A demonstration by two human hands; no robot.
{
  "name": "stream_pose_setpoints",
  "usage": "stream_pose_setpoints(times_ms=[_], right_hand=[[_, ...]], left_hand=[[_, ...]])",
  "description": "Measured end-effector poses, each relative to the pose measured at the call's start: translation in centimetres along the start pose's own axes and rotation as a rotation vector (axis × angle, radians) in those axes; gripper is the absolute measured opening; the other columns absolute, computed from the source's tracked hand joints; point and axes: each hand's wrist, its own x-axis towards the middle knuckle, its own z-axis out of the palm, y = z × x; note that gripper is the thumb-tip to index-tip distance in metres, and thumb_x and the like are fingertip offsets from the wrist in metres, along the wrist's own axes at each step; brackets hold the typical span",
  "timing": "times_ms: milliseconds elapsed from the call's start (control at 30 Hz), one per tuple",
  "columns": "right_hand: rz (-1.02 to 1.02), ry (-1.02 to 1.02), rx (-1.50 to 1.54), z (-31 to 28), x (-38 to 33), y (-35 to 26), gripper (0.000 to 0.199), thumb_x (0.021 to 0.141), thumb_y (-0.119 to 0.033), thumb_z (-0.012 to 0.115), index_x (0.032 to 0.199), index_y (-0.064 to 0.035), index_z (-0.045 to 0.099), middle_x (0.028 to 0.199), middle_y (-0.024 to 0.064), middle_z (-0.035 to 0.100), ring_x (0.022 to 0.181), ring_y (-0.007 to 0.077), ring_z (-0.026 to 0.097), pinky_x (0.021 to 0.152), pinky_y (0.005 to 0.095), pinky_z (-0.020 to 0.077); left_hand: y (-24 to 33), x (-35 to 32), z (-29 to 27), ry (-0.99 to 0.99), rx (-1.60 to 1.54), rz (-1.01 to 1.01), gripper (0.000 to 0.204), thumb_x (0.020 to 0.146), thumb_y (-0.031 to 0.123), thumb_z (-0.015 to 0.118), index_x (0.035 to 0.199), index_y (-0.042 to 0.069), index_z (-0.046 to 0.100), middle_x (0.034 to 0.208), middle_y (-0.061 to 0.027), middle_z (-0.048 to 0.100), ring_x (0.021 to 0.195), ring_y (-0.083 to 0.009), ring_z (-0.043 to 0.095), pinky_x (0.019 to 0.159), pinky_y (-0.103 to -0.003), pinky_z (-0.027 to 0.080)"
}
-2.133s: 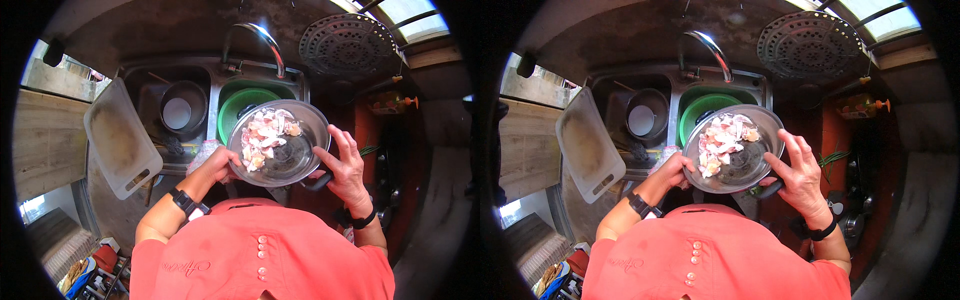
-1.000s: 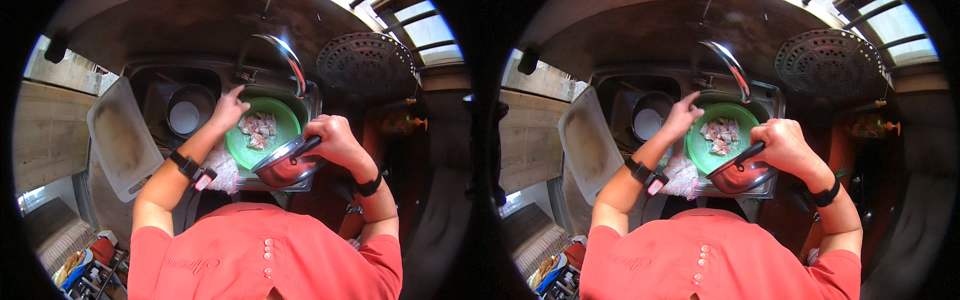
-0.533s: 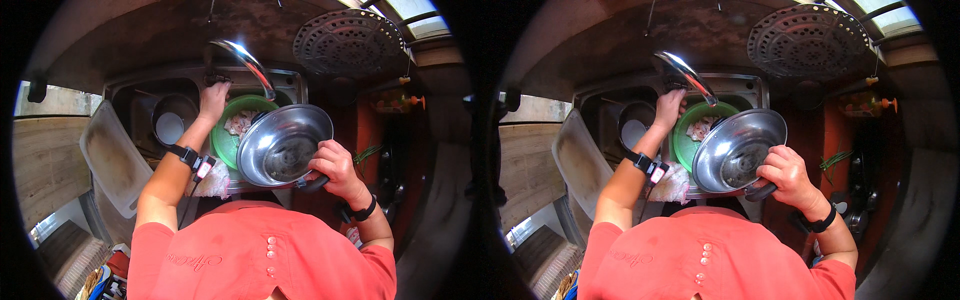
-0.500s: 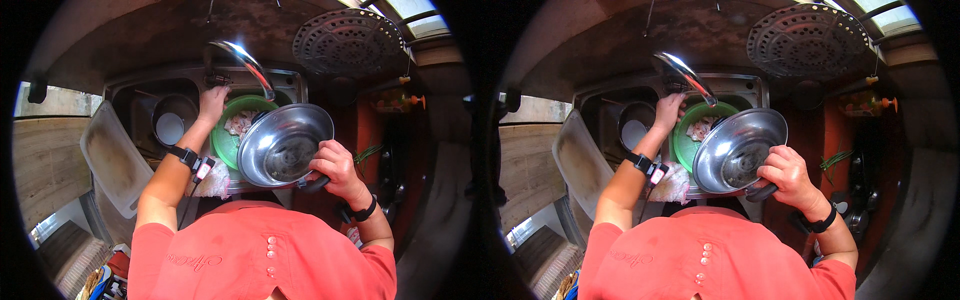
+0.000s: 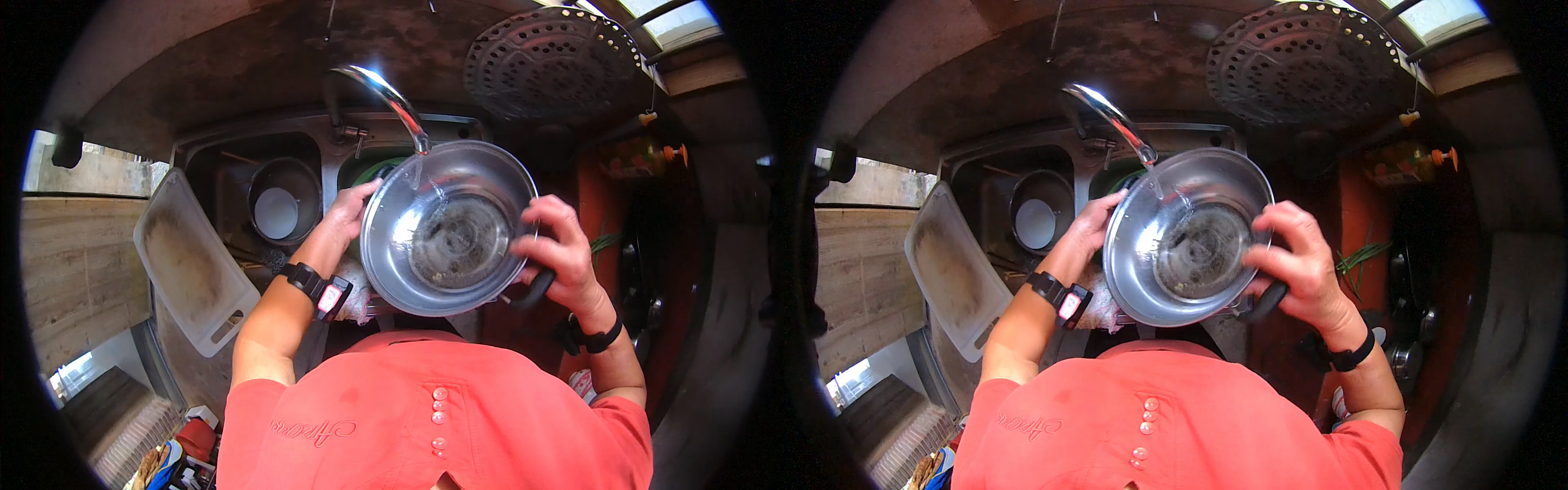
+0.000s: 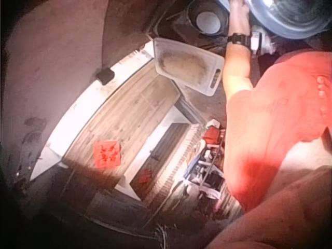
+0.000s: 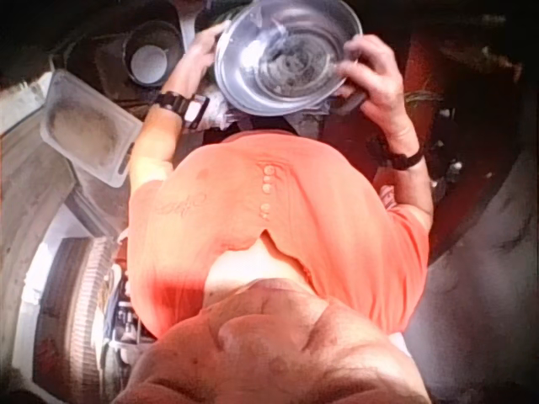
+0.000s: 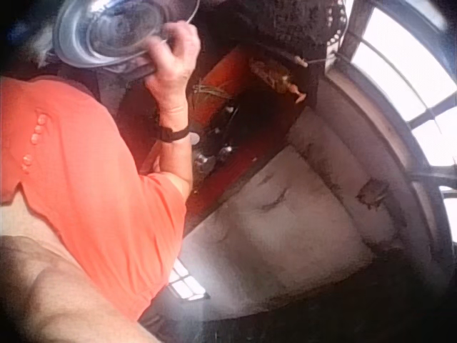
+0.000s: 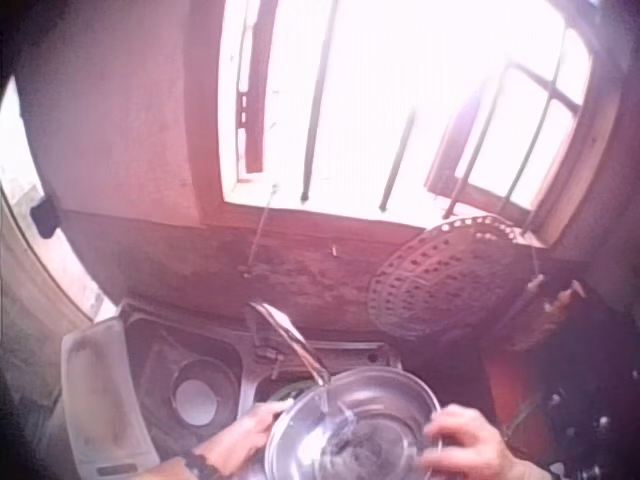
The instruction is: The person walks into the kitchen, picks up a cutting board with raw chicken pieces, and washes them in a colander under running water. They then transfer the chicken to a green bowl and place it on the counter.
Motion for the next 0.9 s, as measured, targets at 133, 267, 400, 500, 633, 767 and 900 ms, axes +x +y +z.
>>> stream_pose_setpoints(times_ms=[133,267,400,500,633,767,900], right_hand=[[0.437,0.231,0.257,2.2,-3.4,2.3,0.065,0.067,-0.004,0.082,0.127,-0.0050,0.057,0.118,0.0115,0.056,0.104,0.0194,0.060,0.085,0.0299,0.0539],[0.930,0.258,1.078,5.0,-7.2,5.5,0.085,0.057,0.017,0.055,0.141,0.0001,0.046,0.106,0.0062,0.060,0.089,0.0161,0.062,0.079,0.0255,0.0525],[0.980,0.280,1.440,7.9,-9.4,7.5,0.101,0.062,0.003,0.064,0.151,0.0051,0.017,0.108,0.0112,0.062,0.091,0.0231,0.067,0.080,0.0304,0.0531],[1.069,0.194,1.421,10.5,-9.7,7.0,0.040,0.088,-0.015,0.065,0.124,-0.0016,0.054,0.095,0.0042,0.064,0.086,0.0173,0.064,0.076,0.0299,0.0524],[1.121,0.145,1.217,11.7,-8.2,6.1,0.015,0.090,-0.018,0.067,0.095,-0.0056,0.060,0.080,0.0021,0.060,0.075,0.0136,0.058,0.071,0.0303,0.0492],[0.962,0.140,1.381,9.2,-5.0,6.9,0.017,0.087,-0.014,0.069,0.079,-0.0062,0.057,0.064,0.0006,0.054,0.053,0.0095,0.051,0.050,0.0261,0.0465],[1.032,0.291,1.547,6.2,-2.8,7.6,0.020,0.092,-0.016,0.063,0.078,-0.0052,0.056,0.058,-0.0004,0.048,0.047,0.0086,0.044,0.043,0.0255,0.0404]], left_hand=[[1.5,-2.3,0.3,0.084,0.050,0.119,0.025,0.095,0.024,0.064,0.098,0.000,0.067,0.084,-0.0105,0.069,0.069,-0.0201,0.067,0.064,-0.033,0.058],[2.8,-5.3,1.3,0.132,0.211,0.260,0.022,0.092,0.025,0.066,0.091,0.003,0.065,0.081,-0.0059,0.065,0.068,-0.0170,0.064,0.058,-0.038,0.057],[2.8,-7.5,2.4,0.162,0.331,0.425,0.017,0.091,0.021,0.067,0.092,0.004,0.065,0.083,-0.0033,0.066,0.075,-0.0156,0.064,0.064,-0.034,0.055],[2.5,-8.6,1.8,0.101,0.345,0.535,0.011,0.092,0.014,0.065,0.098,0.005,0.066,0.089,-0.0028,0.068,0.079,-0.0137,0.064,0.070,-0.029,0.052],[2.5,-8.6,-0.5,0.010,0.220,0.597,0.013,0.094,0.010,0.061,0.104,0.004,0.065,0.096,-0.0043,0.069,0.083,-0.0140,0.065,0.074,-0.030,0.053],[2.1,-6.1,-1.8,-0.007,0.075,0.525,0.015,0.096,0.010,0.059,0.108,0.001,0.062,0.099,-0.0068,0.068,0.086,-0.0166,0.066,0.076,-0.032,0.054],[1.0,-3.5,-0.9,-0.077,0.015,0.368,0.014,0.095,0.008,0.057,0.106,0.000,0.062,0.100,-0.0082,0.068,0.087,-0.0178,0.065,0.079,-0.035,0.056]])
